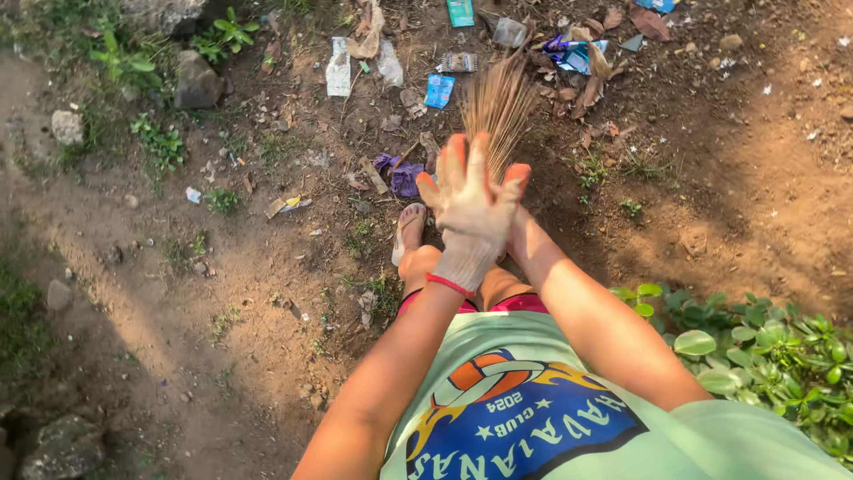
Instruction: The person pulls weeds from the ground by hand and sweeps dirt and trash using a broom.
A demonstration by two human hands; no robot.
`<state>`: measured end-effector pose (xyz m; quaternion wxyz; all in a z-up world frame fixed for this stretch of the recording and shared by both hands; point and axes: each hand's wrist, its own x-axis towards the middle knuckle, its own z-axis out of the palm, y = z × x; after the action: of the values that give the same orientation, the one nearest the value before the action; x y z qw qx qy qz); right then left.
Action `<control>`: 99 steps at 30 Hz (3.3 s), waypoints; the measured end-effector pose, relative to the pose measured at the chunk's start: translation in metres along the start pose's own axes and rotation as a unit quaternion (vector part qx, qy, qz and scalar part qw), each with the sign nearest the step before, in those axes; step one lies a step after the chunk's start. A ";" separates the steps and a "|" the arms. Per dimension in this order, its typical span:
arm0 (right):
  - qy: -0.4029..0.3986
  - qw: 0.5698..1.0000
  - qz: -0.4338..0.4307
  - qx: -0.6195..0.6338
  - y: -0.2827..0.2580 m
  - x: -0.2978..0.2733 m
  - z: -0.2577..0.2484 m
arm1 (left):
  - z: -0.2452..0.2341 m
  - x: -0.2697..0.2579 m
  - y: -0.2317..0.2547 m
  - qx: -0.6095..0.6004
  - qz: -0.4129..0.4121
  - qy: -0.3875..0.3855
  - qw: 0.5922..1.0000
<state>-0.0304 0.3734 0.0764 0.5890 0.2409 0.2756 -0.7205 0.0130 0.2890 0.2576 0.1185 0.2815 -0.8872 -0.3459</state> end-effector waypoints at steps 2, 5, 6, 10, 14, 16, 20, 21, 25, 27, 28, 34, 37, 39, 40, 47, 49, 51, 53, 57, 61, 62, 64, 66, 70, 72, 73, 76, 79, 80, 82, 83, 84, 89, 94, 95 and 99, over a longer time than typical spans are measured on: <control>-0.083 0.993 -0.076 -0.022 0.000 -0.013 0.017 | -0.006 0.003 0.013 0.088 0.041 0.037 0.995; -0.044 0.993 -0.061 -0.094 -0.006 -0.034 0.037 | -0.014 0.008 0.022 0.135 0.012 0.000 0.991; -0.041 0.993 -0.055 -0.097 -0.006 -0.038 0.040 | -0.014 0.006 0.023 0.133 0.005 0.000 0.991; -0.044 0.997 -0.035 -0.052 -0.014 -0.044 0.040 | -0.007 0.002 0.007 -0.016 0.001 0.046 0.999; -0.177 0.968 0.013 0.180 -0.018 -0.051 0.018 | -0.003 -0.001 -0.050 -0.563 -0.014 0.142 0.814; -0.122 0.987 0.035 0.102 -0.017 -0.055 0.022 | -0.010 -0.005 -0.100 -0.493 -0.057 0.218 0.840; 0.028 0.979 0.148 -0.136 0.024 -0.093 0.068 | -0.025 -0.031 -0.216 -0.672 0.053 0.240 0.699; 0.050 0.969 0.200 -0.139 0.040 -0.103 0.081 | -0.022 -0.037 -0.236 -0.766 0.204 0.218 0.570; 0.075 0.929 0.346 -0.107 0.074 -0.122 0.100 | -0.010 -0.074 -0.276 -0.512 -0.207 0.357 0.753; 0.042 0.921 0.378 -0.080 0.089 -0.120 0.099 | -0.001 -0.093 -0.294 -0.489 -0.258 0.358 0.753; 0.009 0.913 0.404 -0.049 0.094 -0.119 0.097 | 0.005 -0.100 -0.306 -0.454 -0.300 0.352 0.761; 0.122 0.858 0.335 -0.370 0.032 -0.089 0.050 | 0.020 -0.136 -0.335 -0.168 -0.319 0.315 0.878; 0.192 0.900 0.165 -0.356 -0.054 -0.082 0.018 | 0.005 -0.144 -0.326 -0.163 -0.418 0.255 0.856; 0.230 0.884 0.150 -0.377 -0.087 -0.058 0.016 | 0.005 -0.147 -0.325 -0.447 -0.399 0.336 0.727; 0.231 0.883 0.153 -0.378 -0.084 -0.055 0.011 | 0.005 -0.152 -0.328 -0.446 -0.402 0.337 0.725; 0.111 0.970 0.096 -0.192 0.048 -0.042 0.024 | 0.010 -0.163 -0.343 -0.361 -0.468 0.327 0.737; 0.111 0.961 0.187 -0.172 0.076 -0.045 0.038 | 0.008 -0.163 -0.343 -0.324 -0.486 0.335 0.740; 0.083 0.951 0.253 -0.160 0.101 -0.052 0.048 | 0.008 -0.164 -0.345 -0.304 -0.503 0.339 0.735; 0.074 0.929 0.321 -0.170 0.124 -0.053 0.056 | 0.008 -0.162 -0.351 -0.274 -0.539 0.337 0.722; 0.040 0.863 0.431 -0.259 0.155 -0.037 0.048 | 0.016 -0.161 -0.351 -0.184 -0.500 0.380 0.756; -0.008 0.841 0.402 -0.361 0.124 0.019 0.022 | -0.001 -0.159 -0.339 -0.379 -0.492 0.413 0.667; -0.035 0.846 0.320 -0.426 0.098 0.033 0.017 | -0.010 -0.161 -0.336 -0.251 -0.576 0.337 0.701; 0.116 0.912 0.264 -0.293 0.039 0.059 0.017 | -0.023 -0.167 -0.327 -0.115 -0.647 0.254 0.709; 0.138 0.946 0.190 -0.223 -0.007 0.069 0.025 | -0.033 -0.178 -0.315 -0.148 -0.632 0.244 0.721; 0.121 0.954 0.111 -0.249 -0.003 0.065 0.046 | -0.045 -0.190 -0.314 -0.154 -0.653 0.258 0.695; 0.102 0.955 0.125 -0.250 0.043 0.060 0.058 | -0.050 -0.195 -0.319 -0.155 -0.672 0.263 0.675; 0.103 0.954 0.158 -0.235 0.068 0.053 0.064 | -0.053 -0.196 -0.323 -0.159 -0.681 0.263 0.664; 0.025 0.948 0.252 -0.190 0.131 0.036 0.085 | -0.068 -0.195 -0.338 -0.169 -0.686 0.282 0.649; 0.032 0.926 0.323 -0.193 0.174 0.033 0.107 | -0.087 -0.195 -0.359 -0.174 -0.623 0.357 0.674; 0.029 0.913 0.350 -0.206 0.187 0.035 0.113 | -0.097 -0.191 -0.371 -0.138 -0.654 0.339 0.662; 0.027 0.899 0.378 -0.219 0.209 0.050 0.123 | -0.108 -0.182 -0.394 -0.102 -0.684 0.320 0.648; 0.022 0.862 0.429 -0.270 0.218 0.063 0.128 | -0.114 -0.178 -0.406 -0.134 -0.689 0.329 0.632; 0.015 0.818 0.479 -0.319 0.226 0.080 0.133 | -0.121 -0.174 -0.420 -0.164 -0.693 0.339 0.615; 0.073 0.847 0.410 -0.330 0.201 0.171 0.149 | -0.137 -0.161 -0.486 -0.100 -0.643 0.361 0.668; -0.062 0.969 0.196 -0.140 0.197 0.180 0.160 | -0.168 -0.165 -0.521 -0.083 -0.554 0.381 0.736; 0.050 0.951 0.191 -0.236 0.211 0.166 0.171 | -0.178 -0.164 -0.524 -0.071 -0.574 0.368 0.728; 0.122 0.929 0.288 -0.198 0.277 0.117 0.213 | -0.210 -0.145 -0.524 -0.100 -0.648 0.320 0.684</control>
<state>0.2143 0.1019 0.1218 0.7690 0.2745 0.4008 -0.4156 0.4350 -0.0572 0.0525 0.1686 0.8661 -0.3522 -0.3121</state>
